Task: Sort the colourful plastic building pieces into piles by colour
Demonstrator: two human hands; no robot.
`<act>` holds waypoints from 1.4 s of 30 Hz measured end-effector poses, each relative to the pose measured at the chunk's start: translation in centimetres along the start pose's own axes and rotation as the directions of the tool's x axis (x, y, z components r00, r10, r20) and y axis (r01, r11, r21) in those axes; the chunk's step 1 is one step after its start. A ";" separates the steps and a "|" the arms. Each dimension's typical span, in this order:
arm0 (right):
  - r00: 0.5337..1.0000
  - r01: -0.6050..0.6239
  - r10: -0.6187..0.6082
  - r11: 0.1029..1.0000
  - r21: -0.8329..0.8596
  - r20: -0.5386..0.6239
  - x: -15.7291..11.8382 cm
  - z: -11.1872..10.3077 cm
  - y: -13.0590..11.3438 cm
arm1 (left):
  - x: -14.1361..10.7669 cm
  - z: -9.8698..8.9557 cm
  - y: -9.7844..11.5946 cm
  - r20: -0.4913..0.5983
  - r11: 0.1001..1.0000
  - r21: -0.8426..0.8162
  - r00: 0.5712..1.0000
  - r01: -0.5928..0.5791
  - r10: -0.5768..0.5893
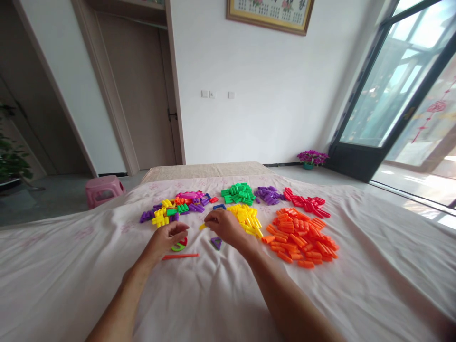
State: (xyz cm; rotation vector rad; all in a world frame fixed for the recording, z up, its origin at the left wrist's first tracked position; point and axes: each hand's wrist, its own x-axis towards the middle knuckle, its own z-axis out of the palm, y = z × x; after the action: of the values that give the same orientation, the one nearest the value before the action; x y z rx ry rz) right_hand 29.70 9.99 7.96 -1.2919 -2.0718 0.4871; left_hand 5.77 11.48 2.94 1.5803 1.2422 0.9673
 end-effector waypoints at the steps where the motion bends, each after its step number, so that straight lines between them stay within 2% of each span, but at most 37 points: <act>1: 0.999 -0.025 0.023 0.997 -0.069 -0.029 0.0 -1.1 0.4 | -0.1 -0.9 -0.2 0.010 0.996 0.087 1.000 -0.011 0.010; 3: 0.990 -0.131 0.116 0.968 -0.215 -0.081 -0.3 -3.4 1.4 | -0.3 -2.4 -0.9 0.059 0.971 0.232 0.997 -0.052 0.040; 5: 0.959 -0.280 0.246 0.895 -0.348 -0.139 -0.7 -5.6 2.4 | -0.4 -3.3 -1.7 0.125 0.949 0.300 0.990 -0.097 0.062; 7: 0.916 -0.399 0.333 0.808 -0.434 -0.223 -1.0 -7.2 3.3 | -0.3 -3.5 -2.4 0.185 0.936 0.326 0.980 -0.132 0.074; 9: 0.901 -0.431 0.343 0.784 -0.447 -0.266 -1.0 -7.6 3.6 | -0.1 -3.3 -2.9 0.224 0.928 0.334 0.970 -0.163 0.089; 12: 0.950 -0.305 0.257 0.881 -0.363 -0.175 -0.6 -5.4 2.7 | 0.1 -2.6 -2.9 0.260 0.923 0.320 0.957 -0.212 0.130; 15: 0.996 -0.079 0.086 0.974 -0.214 0.023 -0.3 -0.9 0.9 | 0.1 -2.0 -2.6 0.221 0.907 0.340 0.959 -0.247 0.178; 18: 0.987 0.074 -0.054 0.989 -0.128 0.154 -0.7 3.4 -0.4 | 0.1 -1.4 -2.5 0.176 0.883 0.385 0.961 -0.268 0.215; 21: 0.978 0.113 -0.081 0.981 -0.159 0.192 -1.3 5.9 -0.4 | 0.3 -0.8 -2.7 0.150 0.862 0.426 0.961 -0.276 0.233; 25: 0.989 0.016 0.016 0.977 -0.215 0.145 -1.2 7.1 0.3 | 0.6 0.1 -2.9 0.102 0.837 0.485 0.967 -0.253 0.233; 29: 0.990 -0.045 0.074 0.971 -0.233 0.119 -0.6 7.7 0.5 | 0.5 0.9 -2.8 0.075 0.871 0.434 0.973 -0.229 0.219; 34: 0.993 -0.033 0.056 0.978 -0.204 0.108 -0.5 8.2 0.8 | 0.5 1.2 -2.5 0.018 0.924 0.357 0.990 -0.136 0.138; 38: 0.995 -0.080 0.086 0.991 -0.112 0.056 -0.5 8.3 1.3 | 0.5 1.3 -2.4 0.053 0.944 0.328 0.998 -0.041 0.025; 42: 0.996 -0.042 0.050 0.994 -0.100 0.078 -0.4 7.8 1.4 | 0.5 1.5 -2.1 0.059 0.963 0.267 0.998 -0.035 0.020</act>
State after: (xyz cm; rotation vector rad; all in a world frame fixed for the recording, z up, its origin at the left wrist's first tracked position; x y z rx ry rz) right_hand 25.40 10.42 1.27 -1.4005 -2.1603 0.4686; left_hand 6.64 11.92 0.52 1.8256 1.3593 0.7907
